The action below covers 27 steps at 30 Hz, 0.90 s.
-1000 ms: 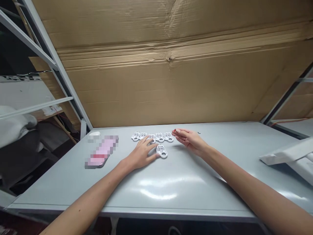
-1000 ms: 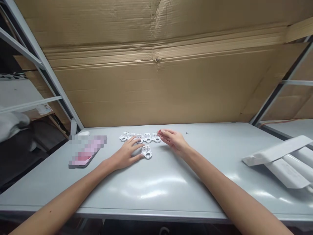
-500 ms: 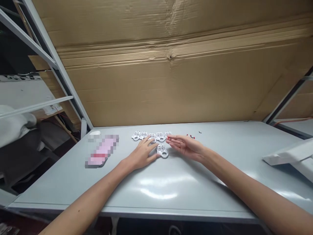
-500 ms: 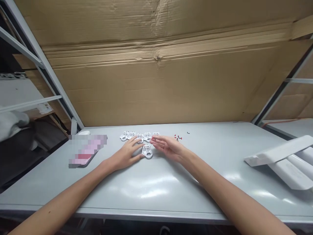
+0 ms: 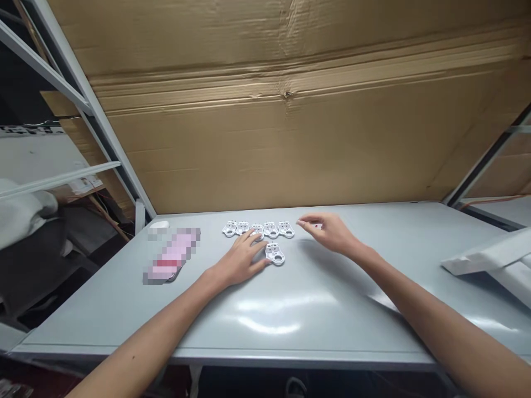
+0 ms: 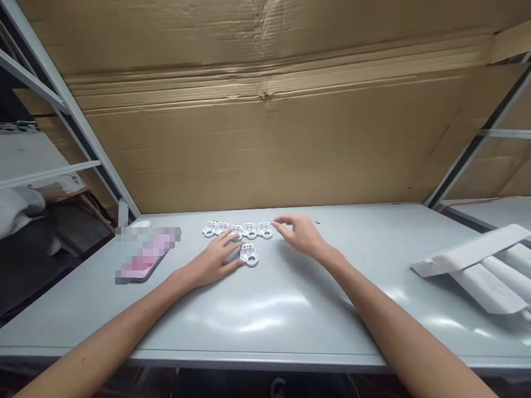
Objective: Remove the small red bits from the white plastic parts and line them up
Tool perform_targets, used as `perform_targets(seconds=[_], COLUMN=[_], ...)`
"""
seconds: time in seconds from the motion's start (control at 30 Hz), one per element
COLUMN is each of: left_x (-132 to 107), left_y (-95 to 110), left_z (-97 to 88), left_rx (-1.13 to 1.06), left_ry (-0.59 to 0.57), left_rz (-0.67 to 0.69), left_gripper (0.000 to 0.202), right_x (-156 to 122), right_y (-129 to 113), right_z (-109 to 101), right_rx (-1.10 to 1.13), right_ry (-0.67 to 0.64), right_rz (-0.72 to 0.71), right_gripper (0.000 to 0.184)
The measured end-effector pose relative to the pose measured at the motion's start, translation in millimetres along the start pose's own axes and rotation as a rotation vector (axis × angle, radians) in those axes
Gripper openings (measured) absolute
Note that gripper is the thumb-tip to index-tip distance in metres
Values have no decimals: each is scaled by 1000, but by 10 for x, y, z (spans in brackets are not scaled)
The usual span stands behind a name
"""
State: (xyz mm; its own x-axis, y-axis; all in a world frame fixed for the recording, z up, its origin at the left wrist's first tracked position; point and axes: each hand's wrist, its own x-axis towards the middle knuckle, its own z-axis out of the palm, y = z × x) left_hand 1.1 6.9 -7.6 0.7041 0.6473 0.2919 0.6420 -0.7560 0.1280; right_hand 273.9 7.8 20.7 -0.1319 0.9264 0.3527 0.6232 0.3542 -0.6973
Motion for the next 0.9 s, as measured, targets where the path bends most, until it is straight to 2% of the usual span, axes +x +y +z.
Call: perform_targets(seconds=[0.07, 0.2, 0.4, 0.47, 0.53, 0.63, 0.7, 0.8, 0.9], left_x=[-4, -15, -12, -11, -12, -20, -28, -34, -34], left_y=[-8, -36, -18, -3, 0, -25, -54, -92, -101], left_z=[6, 31, 8, -8, -15, -13, -19, -55, -95], left_rx=[-11, 3, 54, 62, 65, 67, 69, 75, 86], left_ry=[4, 3, 34, 53, 69, 82, 85, 101, 126], left_rz=[1, -9, 5, 9, 21, 39, 39, 34, 28], left_gripper=[40, 43, 39, 35, 30, 29, 31, 31, 31], right_x=[31, 52, 33, 9, -44, -165, -243, -307, -309], right_y=[136, 351, 331, 243, 112, -116, -240, -347, -395], right_z=[-74, -153, -195, -148, -36, 215, 365, 443, 328], right_rx=[-224, -411, -498, -500, -455, -305, -274, -353, -499], right_ry=[61, 11, -56, -27, -25, -180, -268, -299, -345], right_rz=[-65, 78, 174, 126, -7, -310, -412, -399, -334], right_gripper=[21, 20, 22, 26, 29, 30, 26, 18, 12])
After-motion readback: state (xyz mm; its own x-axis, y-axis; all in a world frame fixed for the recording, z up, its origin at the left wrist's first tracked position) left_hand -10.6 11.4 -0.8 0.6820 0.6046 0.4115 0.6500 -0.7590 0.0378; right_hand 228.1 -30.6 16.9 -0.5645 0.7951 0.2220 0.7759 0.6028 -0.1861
